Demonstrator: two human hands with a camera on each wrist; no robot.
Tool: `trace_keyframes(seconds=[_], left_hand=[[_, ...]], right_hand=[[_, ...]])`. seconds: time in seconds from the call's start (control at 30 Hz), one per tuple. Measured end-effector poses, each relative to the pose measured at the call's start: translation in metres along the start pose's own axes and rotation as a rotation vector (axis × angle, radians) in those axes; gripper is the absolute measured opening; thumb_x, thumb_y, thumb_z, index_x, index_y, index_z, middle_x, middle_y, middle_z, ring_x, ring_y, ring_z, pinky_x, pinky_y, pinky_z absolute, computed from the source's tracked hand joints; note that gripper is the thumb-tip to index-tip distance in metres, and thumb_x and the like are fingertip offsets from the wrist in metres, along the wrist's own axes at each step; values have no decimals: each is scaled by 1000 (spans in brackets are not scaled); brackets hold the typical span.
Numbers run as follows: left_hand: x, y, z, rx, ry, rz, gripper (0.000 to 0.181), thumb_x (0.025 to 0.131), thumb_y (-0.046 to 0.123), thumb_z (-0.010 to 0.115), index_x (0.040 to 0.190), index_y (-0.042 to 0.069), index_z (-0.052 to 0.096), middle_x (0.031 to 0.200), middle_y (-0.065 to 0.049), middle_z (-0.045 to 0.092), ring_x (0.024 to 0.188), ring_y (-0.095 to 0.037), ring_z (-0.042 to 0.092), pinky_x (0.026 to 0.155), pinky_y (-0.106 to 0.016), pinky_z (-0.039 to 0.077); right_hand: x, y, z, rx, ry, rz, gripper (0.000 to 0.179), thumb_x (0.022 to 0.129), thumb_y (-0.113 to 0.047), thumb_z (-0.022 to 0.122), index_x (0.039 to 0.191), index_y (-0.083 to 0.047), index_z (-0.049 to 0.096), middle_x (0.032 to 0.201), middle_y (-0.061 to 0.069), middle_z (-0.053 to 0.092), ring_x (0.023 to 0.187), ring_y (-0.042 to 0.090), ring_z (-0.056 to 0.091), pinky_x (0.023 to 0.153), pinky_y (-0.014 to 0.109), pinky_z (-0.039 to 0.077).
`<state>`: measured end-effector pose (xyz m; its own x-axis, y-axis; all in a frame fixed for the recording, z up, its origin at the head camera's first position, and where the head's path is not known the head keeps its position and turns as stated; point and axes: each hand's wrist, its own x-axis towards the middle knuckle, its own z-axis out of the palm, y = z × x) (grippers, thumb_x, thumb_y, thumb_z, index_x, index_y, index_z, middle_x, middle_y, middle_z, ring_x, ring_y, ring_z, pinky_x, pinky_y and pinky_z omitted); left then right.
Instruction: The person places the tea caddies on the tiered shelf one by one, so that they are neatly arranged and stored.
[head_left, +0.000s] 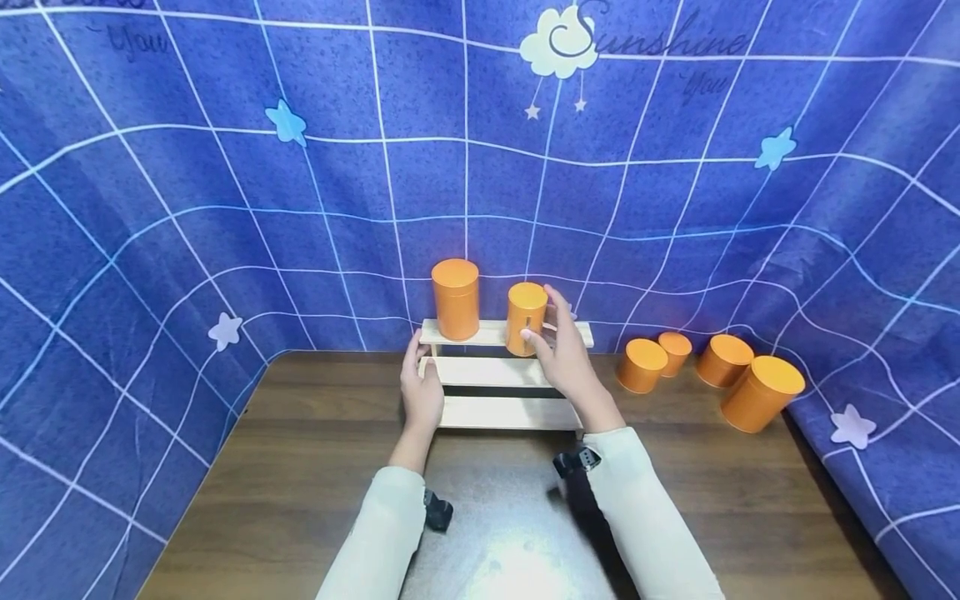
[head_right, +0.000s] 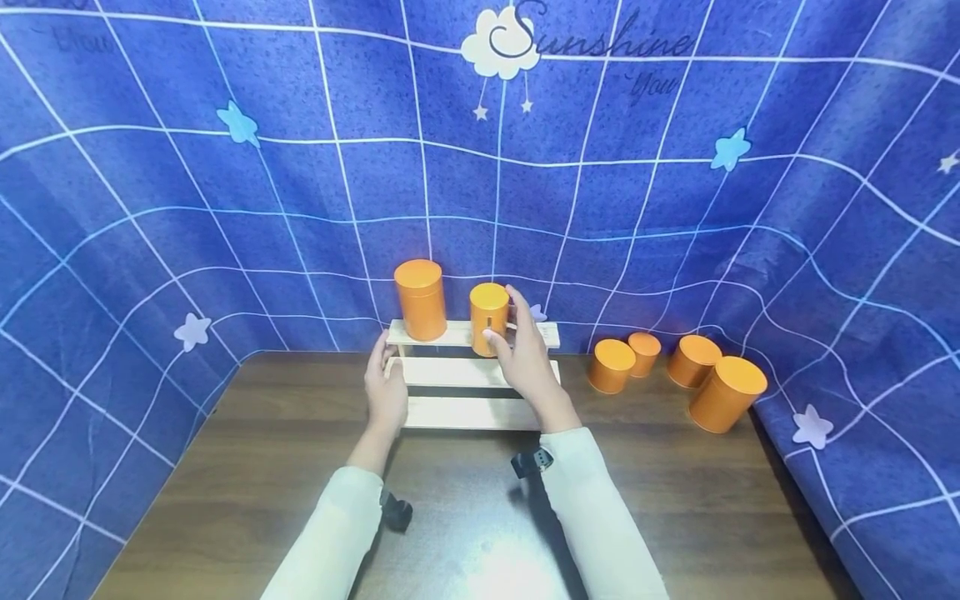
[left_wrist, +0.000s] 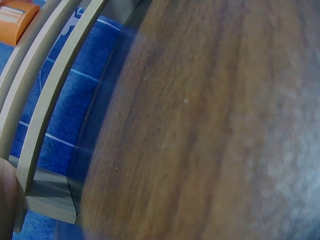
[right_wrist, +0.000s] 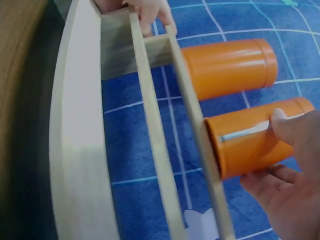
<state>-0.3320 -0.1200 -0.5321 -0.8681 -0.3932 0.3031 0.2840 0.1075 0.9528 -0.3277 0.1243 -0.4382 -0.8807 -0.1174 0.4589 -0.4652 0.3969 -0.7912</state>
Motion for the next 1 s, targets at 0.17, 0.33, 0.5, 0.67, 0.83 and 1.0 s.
trace_keyframes(seconds=[0.17,0.33,0.5,0.67,0.83,1.0], left_hand=[[0,3,-1,-7,3,3,65,99,-8,47,160,15,46,139,-20,61,137,-29,52,120,-49,37],[0,4,-1,-1,4,5,65,99,-8,47,160,16,46,139,-19,61,137,-29,52,120,-49,37],[-1,4,-1,-2,4,-4,64,99,-6,48,160,16,46,139,-19,61,137,-30,52,120,-49,36],[-1,3,0,-9,3,0,64,99,-6,48,160,16,46,139,-19,61,137,-30,52,120,-49,36],[-1,1,-1,-3,1,5,65,99,-7,48,160,15,46,139,-19,61,138,-30,52,121,-49,35],[-2,3,0,-4,-6,-1,65,100,-7,47,160,18,46,140,-18,61,139,-30,51,121,-51,35]], right_hand=[[6,11,7,79,3,45,82,102,-19,70,166,-7,20,153,27,49,143,42,53,121,52,46],[12,22,16,153,1,75,77,102,-17,70,164,-4,26,155,25,50,145,41,52,124,49,43],[12,27,20,244,32,103,67,100,-9,71,156,1,36,150,27,54,142,40,56,123,45,45],[12,27,19,262,57,124,62,97,-8,75,149,2,43,144,26,61,137,38,61,119,39,49],[14,27,19,274,79,153,64,93,-7,79,147,2,46,141,27,63,134,39,63,116,38,52],[15,26,20,239,98,170,63,91,-6,81,145,1,49,140,26,65,132,37,65,114,37,53]])
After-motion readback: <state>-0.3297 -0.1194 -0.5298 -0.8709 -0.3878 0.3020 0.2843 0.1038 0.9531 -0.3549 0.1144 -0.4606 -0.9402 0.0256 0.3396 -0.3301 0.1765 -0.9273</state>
